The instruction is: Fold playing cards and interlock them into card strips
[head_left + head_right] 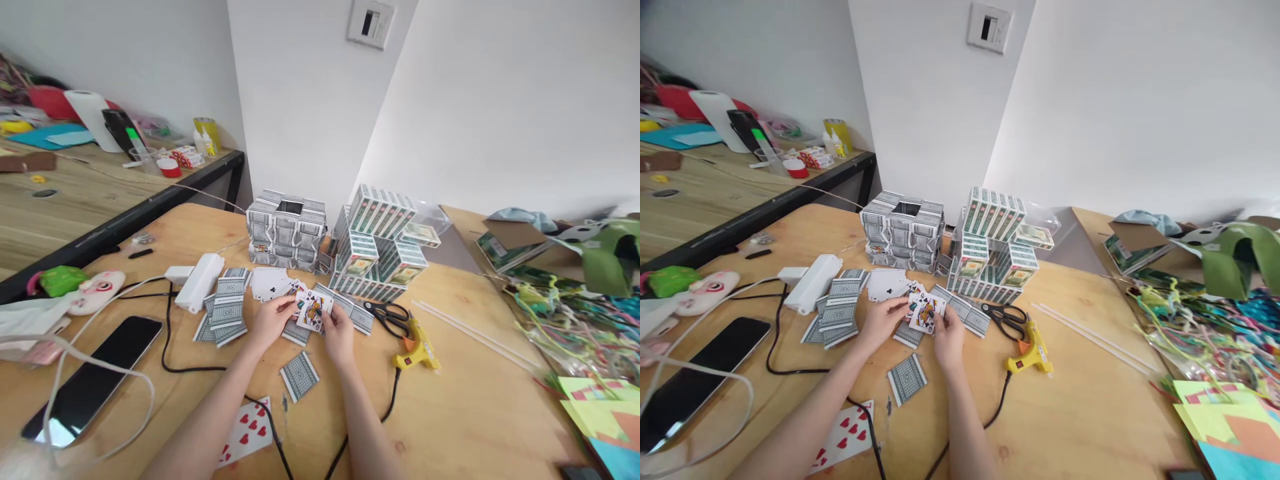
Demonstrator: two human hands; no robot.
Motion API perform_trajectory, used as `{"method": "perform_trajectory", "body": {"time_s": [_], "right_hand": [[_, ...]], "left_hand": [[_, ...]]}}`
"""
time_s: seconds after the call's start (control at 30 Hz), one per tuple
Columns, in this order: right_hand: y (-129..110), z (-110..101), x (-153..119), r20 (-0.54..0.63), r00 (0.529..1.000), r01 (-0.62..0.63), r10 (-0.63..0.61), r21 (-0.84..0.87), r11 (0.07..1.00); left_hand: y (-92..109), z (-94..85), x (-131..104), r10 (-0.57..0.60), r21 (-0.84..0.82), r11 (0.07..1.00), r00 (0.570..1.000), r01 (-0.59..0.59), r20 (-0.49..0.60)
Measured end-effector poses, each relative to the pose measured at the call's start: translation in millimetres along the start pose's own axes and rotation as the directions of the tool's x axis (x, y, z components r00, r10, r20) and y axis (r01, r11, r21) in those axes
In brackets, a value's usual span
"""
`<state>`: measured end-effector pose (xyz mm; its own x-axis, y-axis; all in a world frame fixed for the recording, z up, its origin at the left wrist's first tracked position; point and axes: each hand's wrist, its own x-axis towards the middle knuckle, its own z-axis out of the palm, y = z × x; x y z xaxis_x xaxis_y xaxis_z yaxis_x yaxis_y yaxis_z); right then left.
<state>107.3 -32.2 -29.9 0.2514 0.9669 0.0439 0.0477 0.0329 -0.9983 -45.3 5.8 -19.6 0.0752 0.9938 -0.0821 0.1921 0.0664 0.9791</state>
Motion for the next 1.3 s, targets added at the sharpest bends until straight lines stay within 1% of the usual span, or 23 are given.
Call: {"method": "perform_trajectory", "body": {"time_s": [0.1, 0.17, 0.3, 0.5, 0.67, 1.03, 1.3], "right_hand": [[-3.0, 0.6, -0.3, -0.013, 0.998, -0.055, 0.056, 0.077, 0.995], [-4.1, 0.9, -0.3, -0.023, 0.997, -0.074, 0.076, 0.080, 0.994], [-1.5, 0.6, 0.4, -0.031, 0.997, -0.071, 0.073, 0.054, 0.996], [5.5, 0.1, 2.4, -0.052, 0.997, -0.060, 0.060, 0.014, 0.998], [4.4, -0.2, 2.6, -0.053, 0.997, -0.062, 0.060, -0.039, 0.997], [1.1, -1.6, 2.5, -0.010, 0.994, -0.104, 0.104, 0.057, 0.993], [0.1, -1.7, 2.4, -0.013, 0.995, -0.099, 0.100, 0.046, 0.994]], "left_hand": [[-0.3, 0.7, -0.5, 0.015, 0.007, 1.000, 1.000, -0.015, 0.000], [-0.5, 1.0, -0.6, 0.012, 0.015, 1.000, 1.000, -0.012, 0.000], [-0.7, 1.5, 0.1, 0.002, 0.018, 1.000, 1.000, -0.002, 0.000], [-2.0, 1.4, 0.7, 0.055, 0.042, 0.998, 0.998, -0.057, 0.035], [-1.4, 1.4, -0.3, 0.036, 0.038, 0.999, 0.999, -0.038, 0.038], [-1.8, 0.4, 0.7, 0.027, 0.026, 0.999, 0.998, -0.028, 0.055], [-0.5, -0.5, 1.2, 0.015, 0.026, 1.000, 0.997, -0.017, 0.071]]}}
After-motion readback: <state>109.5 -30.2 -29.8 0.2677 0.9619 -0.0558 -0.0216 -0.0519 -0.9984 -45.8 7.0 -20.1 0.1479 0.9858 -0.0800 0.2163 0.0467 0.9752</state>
